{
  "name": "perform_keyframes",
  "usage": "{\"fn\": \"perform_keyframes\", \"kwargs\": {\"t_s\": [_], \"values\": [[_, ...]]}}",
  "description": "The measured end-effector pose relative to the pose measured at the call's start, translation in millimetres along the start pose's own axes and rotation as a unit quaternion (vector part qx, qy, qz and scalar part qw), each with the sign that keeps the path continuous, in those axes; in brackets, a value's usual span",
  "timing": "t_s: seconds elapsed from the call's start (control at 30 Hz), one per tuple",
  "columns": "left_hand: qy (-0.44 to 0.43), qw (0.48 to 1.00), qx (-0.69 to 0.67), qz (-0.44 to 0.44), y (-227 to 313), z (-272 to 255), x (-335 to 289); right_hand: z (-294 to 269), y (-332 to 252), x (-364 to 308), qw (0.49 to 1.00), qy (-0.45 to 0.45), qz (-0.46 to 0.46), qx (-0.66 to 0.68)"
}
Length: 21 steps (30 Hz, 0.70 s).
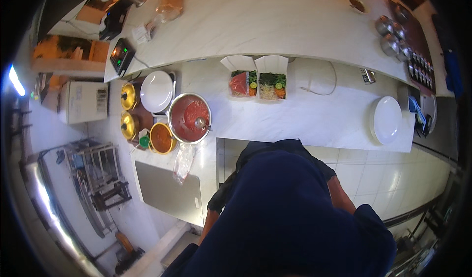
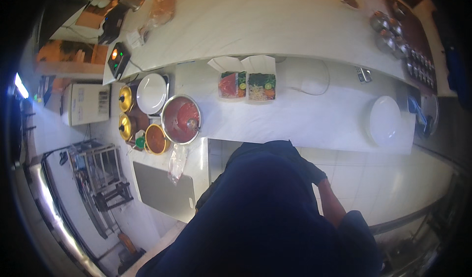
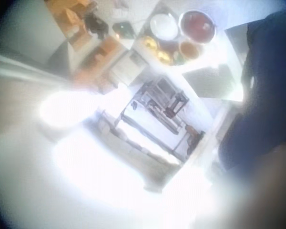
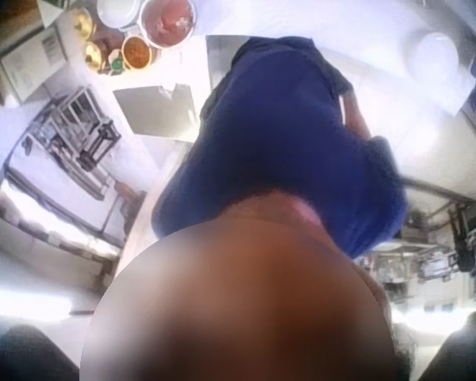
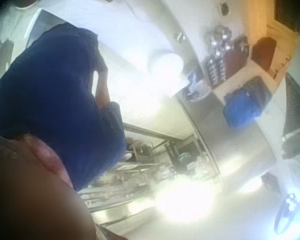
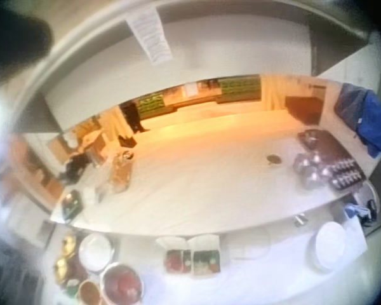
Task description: The person assembles two takeout meal boxes by adding vegetables, noodles, and a red sauce. They use a ladle to transfer sauce into small plastic bags and place them into the boxes. The person also slices a lime and adds it as a garnish.
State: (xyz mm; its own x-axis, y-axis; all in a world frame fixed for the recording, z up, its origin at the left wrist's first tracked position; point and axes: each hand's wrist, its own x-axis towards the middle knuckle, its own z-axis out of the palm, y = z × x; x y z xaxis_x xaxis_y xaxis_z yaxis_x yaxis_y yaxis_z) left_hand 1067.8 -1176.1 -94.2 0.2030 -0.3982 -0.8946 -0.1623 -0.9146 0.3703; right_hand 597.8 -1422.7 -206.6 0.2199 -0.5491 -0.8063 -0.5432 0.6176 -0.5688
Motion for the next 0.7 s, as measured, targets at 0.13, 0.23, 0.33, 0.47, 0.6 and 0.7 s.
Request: {"fn": "perform_keyframes", "kwargs": {"t_s": [0.13, 0.23, 0.33, 0.47, 0.6, 0.7], "values": [[0.021, 0.997, -0.056, -0.042, -27.1, 27.8, -31.3, -36.2, -40.4, 8.0, 0.984, -0.129, -0.079, -0.098], [0.025, 0.994, -0.08, -0.065, -42.0, 49.2, -46.9, -79.1, -115.7, 46.2, 0.902, -0.199, -0.304, -0.233], [0.027, 0.992, -0.093, -0.079, -53.1, 65.2, -59.7, -98.3, -194.0, 112.8, 0.919, -0.073, -0.125, -0.368], [0.032, 0.989, -0.11, -0.092, -65.7, 83.0, -74.8, -120.4, -257.0, 210.7, 0.753, 0.034, -0.235, -0.614], [0.042, 0.984, -0.141, -0.101, -77.0, 107.8, -94.2, -120.7, -265.8, 267.2, 0.886, 0.253, -0.378, -0.089], [0.039, 0.978, -0.178, -0.106, -80.1, 135.4, -106.3, -102.3, -247.7, 268.9, 0.873, 0.285, -0.385, -0.096]]}}
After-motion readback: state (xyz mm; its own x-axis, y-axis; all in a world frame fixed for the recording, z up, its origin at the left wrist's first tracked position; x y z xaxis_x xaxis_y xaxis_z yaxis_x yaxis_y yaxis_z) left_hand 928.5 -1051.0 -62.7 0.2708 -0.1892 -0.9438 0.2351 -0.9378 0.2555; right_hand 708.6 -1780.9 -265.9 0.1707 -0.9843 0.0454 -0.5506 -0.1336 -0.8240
